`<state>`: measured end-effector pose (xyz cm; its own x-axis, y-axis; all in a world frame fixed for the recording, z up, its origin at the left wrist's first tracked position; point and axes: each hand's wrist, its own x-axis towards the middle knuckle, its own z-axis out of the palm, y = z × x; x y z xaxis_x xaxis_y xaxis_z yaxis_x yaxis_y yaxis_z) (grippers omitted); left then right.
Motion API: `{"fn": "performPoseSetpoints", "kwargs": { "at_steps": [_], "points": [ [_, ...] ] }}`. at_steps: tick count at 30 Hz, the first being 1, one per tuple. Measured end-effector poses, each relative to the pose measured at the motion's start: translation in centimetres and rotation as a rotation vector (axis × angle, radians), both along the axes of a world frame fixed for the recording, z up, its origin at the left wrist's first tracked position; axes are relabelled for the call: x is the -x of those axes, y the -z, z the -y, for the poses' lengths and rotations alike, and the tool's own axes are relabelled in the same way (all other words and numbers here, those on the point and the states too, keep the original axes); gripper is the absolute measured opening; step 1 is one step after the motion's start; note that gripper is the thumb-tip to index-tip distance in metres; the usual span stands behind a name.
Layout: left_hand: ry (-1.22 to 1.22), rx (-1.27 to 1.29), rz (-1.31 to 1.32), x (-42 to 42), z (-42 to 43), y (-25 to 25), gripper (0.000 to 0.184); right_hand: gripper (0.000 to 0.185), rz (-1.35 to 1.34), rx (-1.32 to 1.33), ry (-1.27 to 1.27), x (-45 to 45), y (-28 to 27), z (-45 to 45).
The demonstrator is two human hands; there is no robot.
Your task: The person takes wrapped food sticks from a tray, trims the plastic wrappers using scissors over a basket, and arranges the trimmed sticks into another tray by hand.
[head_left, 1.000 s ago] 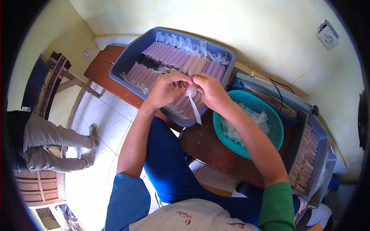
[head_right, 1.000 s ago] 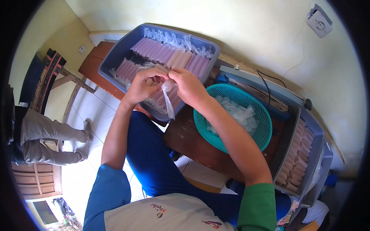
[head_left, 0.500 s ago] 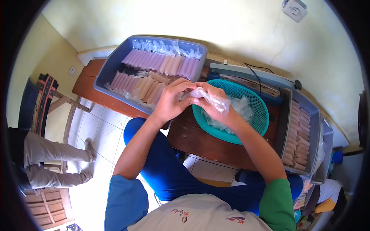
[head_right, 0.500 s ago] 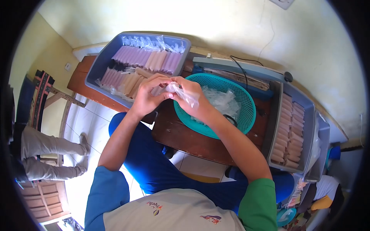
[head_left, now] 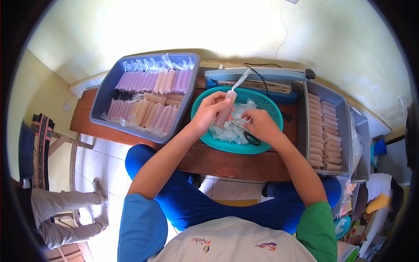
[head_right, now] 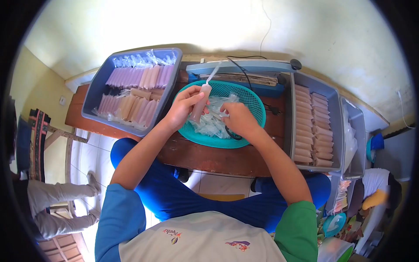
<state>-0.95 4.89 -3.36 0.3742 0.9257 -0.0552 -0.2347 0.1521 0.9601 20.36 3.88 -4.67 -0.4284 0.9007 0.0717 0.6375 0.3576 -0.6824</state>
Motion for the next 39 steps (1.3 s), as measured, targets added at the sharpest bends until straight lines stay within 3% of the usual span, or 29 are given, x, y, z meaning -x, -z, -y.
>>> {"fn": "performPoseSetpoints", "kwargs": {
  "at_steps": [9, 11, 15, 21, 24, 27, 29, 30, 32, 35, 39],
  "points": [
    [0.132, 0.184, 0.064, -1.8, -0.4, 2.1, 0.03, 0.025, 0.014, 0.077, 0.077, -1.9, 2.8, 1.2],
    [0.139, 0.204, 0.049, -1.8, -0.3, 2.7, 0.029, 0.026, 0.218, 0.009, 0.117, -2.1, 3.2, 1.4],
    [0.133, 0.239, 0.012, -1.7, 0.1, 3.9, 0.028, 0.021, 0.351, -0.017, 0.062, -2.1, 4.9, 1.8],
    [0.084, 0.173, -0.066, -2.0, 0.6, 4.2, 0.034, 0.043, 0.398, 0.057, 0.066, -1.5, 4.9, 2.0],
    [0.017, 0.145, -0.092, -2.1, 0.7, 3.6, 0.035, 0.047, 0.314, 0.079, 0.026, -1.7, 3.1, 2.2],
    [-0.061, 0.113, -0.12, -2.0, 0.5, 3.9, 0.034, 0.046, 0.163, 0.303, -0.087, -2.1, 1.1, 2.3],
    [-0.088, 0.088, -0.128, -2.0, 0.3, 4.4, 0.033, 0.055, 0.005, 0.446, -0.036, -2.5, 0.1, 2.6],
    [-0.11, 0.094, -0.121, -1.9, 0.2, 4.4, 0.033, 0.055, 0.005, 0.446, -0.034, -2.9, 0.0, 2.8],
    [-0.135, 0.099, -0.114, -1.8, 0.1, 4.5, 0.033, 0.054, -0.292, 0.558, 0.067, -3.6, -0.1, 3.5],
    [-0.182, 0.062, -0.128, -1.7, 0.0, 4.7, 0.032, 0.052, -0.482, 0.716, 0.193, -4.1, -1.5, 4.6],
    [-0.223, 0.002, -0.172, -1.2, 0.0, 5.3, 0.034, 0.054, -0.535, 0.773, 0.232, -4.7, -1.2, 5.6]
  ]
}}
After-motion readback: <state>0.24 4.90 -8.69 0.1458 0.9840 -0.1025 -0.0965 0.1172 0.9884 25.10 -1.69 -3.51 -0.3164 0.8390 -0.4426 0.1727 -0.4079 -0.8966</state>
